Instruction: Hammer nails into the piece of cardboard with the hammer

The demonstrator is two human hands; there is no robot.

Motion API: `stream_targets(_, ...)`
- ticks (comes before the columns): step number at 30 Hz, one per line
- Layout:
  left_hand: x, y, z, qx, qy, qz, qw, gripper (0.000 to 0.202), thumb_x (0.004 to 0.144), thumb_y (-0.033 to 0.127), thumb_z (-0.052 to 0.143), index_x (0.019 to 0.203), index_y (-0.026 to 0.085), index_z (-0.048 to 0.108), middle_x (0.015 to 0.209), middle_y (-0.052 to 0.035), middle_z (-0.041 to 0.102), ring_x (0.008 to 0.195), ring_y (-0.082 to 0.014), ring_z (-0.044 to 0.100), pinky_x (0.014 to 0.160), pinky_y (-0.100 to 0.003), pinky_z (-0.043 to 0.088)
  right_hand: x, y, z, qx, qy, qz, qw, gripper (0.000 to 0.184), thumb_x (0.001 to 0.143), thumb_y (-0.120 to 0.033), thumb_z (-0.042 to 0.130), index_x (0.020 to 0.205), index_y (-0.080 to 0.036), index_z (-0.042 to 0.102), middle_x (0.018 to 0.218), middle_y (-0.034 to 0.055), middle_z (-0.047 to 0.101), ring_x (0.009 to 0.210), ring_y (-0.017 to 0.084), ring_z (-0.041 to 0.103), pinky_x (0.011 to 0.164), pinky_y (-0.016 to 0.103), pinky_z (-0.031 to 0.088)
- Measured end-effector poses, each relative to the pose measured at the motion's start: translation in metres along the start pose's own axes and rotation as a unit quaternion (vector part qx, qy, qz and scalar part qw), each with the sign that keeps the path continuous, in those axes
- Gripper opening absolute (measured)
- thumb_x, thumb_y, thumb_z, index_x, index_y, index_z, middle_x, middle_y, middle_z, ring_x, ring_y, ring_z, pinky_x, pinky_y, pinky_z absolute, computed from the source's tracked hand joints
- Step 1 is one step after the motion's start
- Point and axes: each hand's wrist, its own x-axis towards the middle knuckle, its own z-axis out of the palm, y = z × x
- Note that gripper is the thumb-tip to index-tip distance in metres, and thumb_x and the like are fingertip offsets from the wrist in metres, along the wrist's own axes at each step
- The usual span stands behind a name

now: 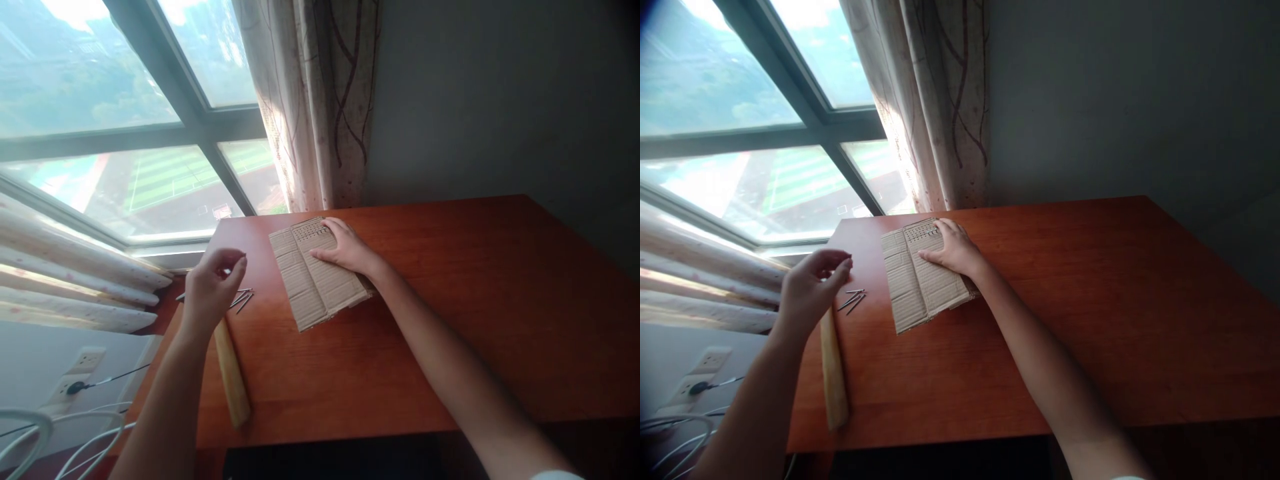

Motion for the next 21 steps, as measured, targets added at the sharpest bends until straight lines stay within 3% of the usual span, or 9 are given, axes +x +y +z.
stream_targets(4, -0.031, -0.031, -0.008, 0.117, -0.056, -0.023, 0.991, 0.021, 0.084, 0.041, 0.061, 0.091, 0.023, 0.069, 0.08, -0.0011, 0.072, 0.069, -0.0173, 0.064, 0.062, -0.027, 0.045, 0.0, 0.002, 0.001, 0.003, 0.002, -0.002, 1.0, 0.079, 0.074, -0.052, 0.075, 0.141, -0.017, 0.049, 0.153, 0.0146, 0.042, 0.143, 0.03, 0.037, 0.12, 0.043, 0.03)
stream_targets(9, -0.047, -0.039, -0.006, 0.184, -0.089, -0.025, 0.979, 0.022, 0.085, 0.043, 0.06, 0.093, 0.024, 0.067, 0.085, -0.0027, 0.074, 0.069, -0.0207, 0.067, 0.061, -0.029, 0.044, 0.0, 0.002, 0.001, -0.001, 0.005, -0.006, 1.0, 0.079, 0.075, -0.05, 0.075, 0.141, -0.015, 0.049, 0.152, 0.0152, 0.043, 0.142, 0.029, 0.039, 0.12, 0.041, 0.029)
stream_targets(13, -0.045, -0.035, -0.005, 0.193, -0.092, -0.026, 0.977, 0.024, 0.087, 0.046, 0.058, 0.095, 0.025, 0.067, 0.085, -0.0033, 0.074, 0.07, -0.0216, 0.067, 0.061, -0.029, 0.043, -0.001, 0.002, 0.001, 0.003, 0.004, -0.005, 1.0, 0.079, 0.075, -0.05, 0.074, 0.141, -0.014, 0.049, 0.152, 0.0153, 0.042, 0.142, 0.03, 0.038, 0.12, 0.042, 0.029)
stream_targets(21, -0.018, -0.016, -0.004, 0.153, -0.04, 0.002, 0.987, 0.022, 0.086, 0.041, 0.055, 0.09, 0.024, 0.069, 0.077, -0.0022, 0.071, 0.069, -0.0196, 0.066, 0.063, -0.028, 0.043, 0.0, 0.003, 0.001, 0.007, 0.003, -0.003, 1.0, 0.08, 0.075, -0.052, 0.074, 0.142, -0.016, 0.048, 0.153, 0.0146, 0.041, 0.143, 0.03, 0.037, 0.12, 0.043, 0.029)
